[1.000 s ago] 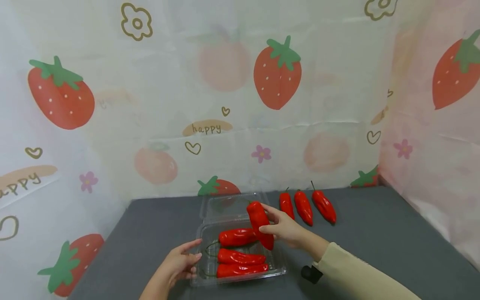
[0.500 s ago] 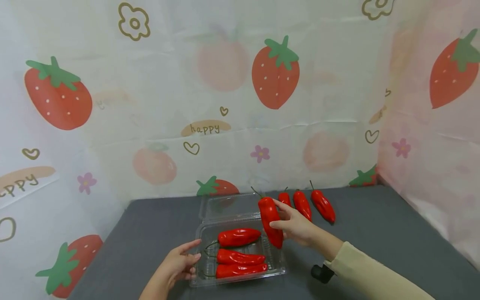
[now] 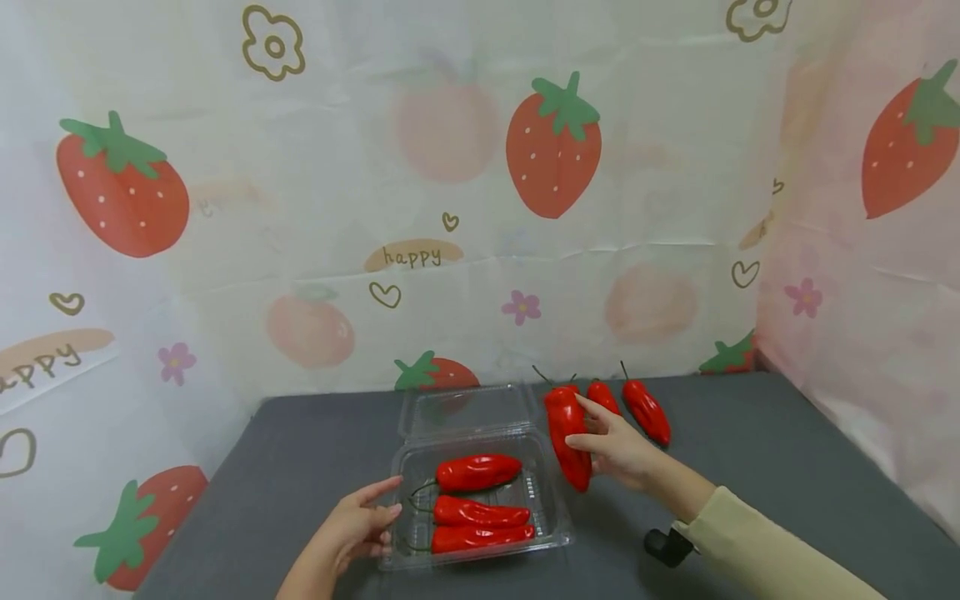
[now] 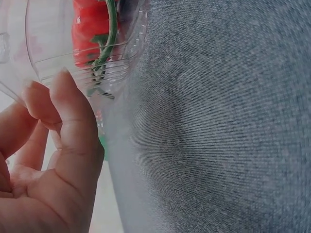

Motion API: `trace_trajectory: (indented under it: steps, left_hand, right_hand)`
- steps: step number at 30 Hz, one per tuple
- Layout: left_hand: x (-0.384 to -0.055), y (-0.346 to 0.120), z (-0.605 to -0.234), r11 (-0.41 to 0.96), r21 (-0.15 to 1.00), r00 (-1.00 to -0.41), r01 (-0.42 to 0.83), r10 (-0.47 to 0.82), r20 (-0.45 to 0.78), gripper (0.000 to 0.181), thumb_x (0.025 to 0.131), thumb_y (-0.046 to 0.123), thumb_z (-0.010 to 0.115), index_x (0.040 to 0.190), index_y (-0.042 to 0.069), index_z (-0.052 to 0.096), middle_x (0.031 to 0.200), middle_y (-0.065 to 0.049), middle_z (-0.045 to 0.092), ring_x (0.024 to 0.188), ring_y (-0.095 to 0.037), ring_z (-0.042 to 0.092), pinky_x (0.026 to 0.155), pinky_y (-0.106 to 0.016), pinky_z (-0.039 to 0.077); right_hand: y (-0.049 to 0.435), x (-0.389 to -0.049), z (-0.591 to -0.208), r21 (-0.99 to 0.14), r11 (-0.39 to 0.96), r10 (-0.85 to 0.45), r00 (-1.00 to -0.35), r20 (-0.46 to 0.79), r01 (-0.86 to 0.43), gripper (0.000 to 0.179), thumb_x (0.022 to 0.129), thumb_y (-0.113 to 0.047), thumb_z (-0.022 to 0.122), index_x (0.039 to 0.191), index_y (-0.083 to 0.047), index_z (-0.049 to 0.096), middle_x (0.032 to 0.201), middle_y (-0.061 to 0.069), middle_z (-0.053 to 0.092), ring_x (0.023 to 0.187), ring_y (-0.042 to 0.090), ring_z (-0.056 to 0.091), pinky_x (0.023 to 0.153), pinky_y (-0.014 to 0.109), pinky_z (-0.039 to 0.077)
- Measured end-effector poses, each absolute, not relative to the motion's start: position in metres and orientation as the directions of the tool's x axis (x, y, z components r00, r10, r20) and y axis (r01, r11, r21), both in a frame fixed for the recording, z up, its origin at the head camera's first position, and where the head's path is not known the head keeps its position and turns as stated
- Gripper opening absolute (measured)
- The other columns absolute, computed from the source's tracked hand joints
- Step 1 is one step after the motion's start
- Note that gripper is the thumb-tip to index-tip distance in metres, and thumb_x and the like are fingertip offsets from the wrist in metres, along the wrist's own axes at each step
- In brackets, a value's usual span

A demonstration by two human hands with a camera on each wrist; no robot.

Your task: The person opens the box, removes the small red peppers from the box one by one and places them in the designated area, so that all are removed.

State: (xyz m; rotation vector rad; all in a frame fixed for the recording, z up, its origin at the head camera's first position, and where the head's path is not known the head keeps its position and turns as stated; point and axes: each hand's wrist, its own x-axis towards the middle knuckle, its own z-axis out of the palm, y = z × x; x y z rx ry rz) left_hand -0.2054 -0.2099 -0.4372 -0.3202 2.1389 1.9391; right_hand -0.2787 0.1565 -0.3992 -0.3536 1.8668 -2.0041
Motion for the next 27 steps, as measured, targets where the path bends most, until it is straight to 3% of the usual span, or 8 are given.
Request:
trace_trajectory:
  steps: [9, 21, 27]
  left_hand:
    - [-0.206, -0.209, -0.437, 0.100, 0.944, -0.949, -0.314, -0.004, -0.315, 0.055, 0.094, 0.003, 0.060, 0.144, -0.004, 0.040, 0.066, -0.001, 0.046, 0.053, -0.011, 0.050, 0.053, -0.029, 0.050]
    - [-0.206, -0.206, -0.436, 0.113, 0.937, -0.944, -0.330, -0.041, -0.328, 0.054, 0.093, 0.003, 0.062, 0.143, -0.004, 0.042, 0.066, -0.002, 0.047, 0.052, -0.011, 0.050, 0.051, -0.028, 0.049]
    - [-0.207, -0.206, -0.435, 0.124, 0.934, -0.943, -0.334, -0.045, -0.331, 0.053, 0.093, 0.003, 0.062, 0.142, -0.004, 0.042, 0.065, -0.001, 0.046, 0.052, -0.011, 0.050, 0.052, -0.029, 0.050]
  right_hand:
    - [0.172, -0.277, -0.398, -0.991, -0.054, -0.403, -0.911, -0.088, 0.119, 0.082, 0.096, -0.008, 0.057, 0.157, -0.009, 0.003, 0.149, 0.029, 0.020, 0.128, 0.044, 0.034, 0.092, 0.057, 0.046]
    - [0.189, -0.278, -0.398, -0.992, -0.052, -0.411, -0.908, -0.085, 0.116, 0.080, 0.097, -0.008, 0.054, 0.156, -0.007, 0.001, 0.150, 0.030, 0.019, 0.126, 0.042, 0.037, 0.090, 0.055, 0.048]
    - [0.199, -0.279, -0.396, -0.996, -0.028, -0.405, -0.912, -0.067, 0.085, 0.079, 0.098, -0.010, 0.054, 0.156, -0.006, 0.000, 0.148, 0.030, 0.020, 0.120, 0.035, 0.043, 0.089, 0.052, 0.048]
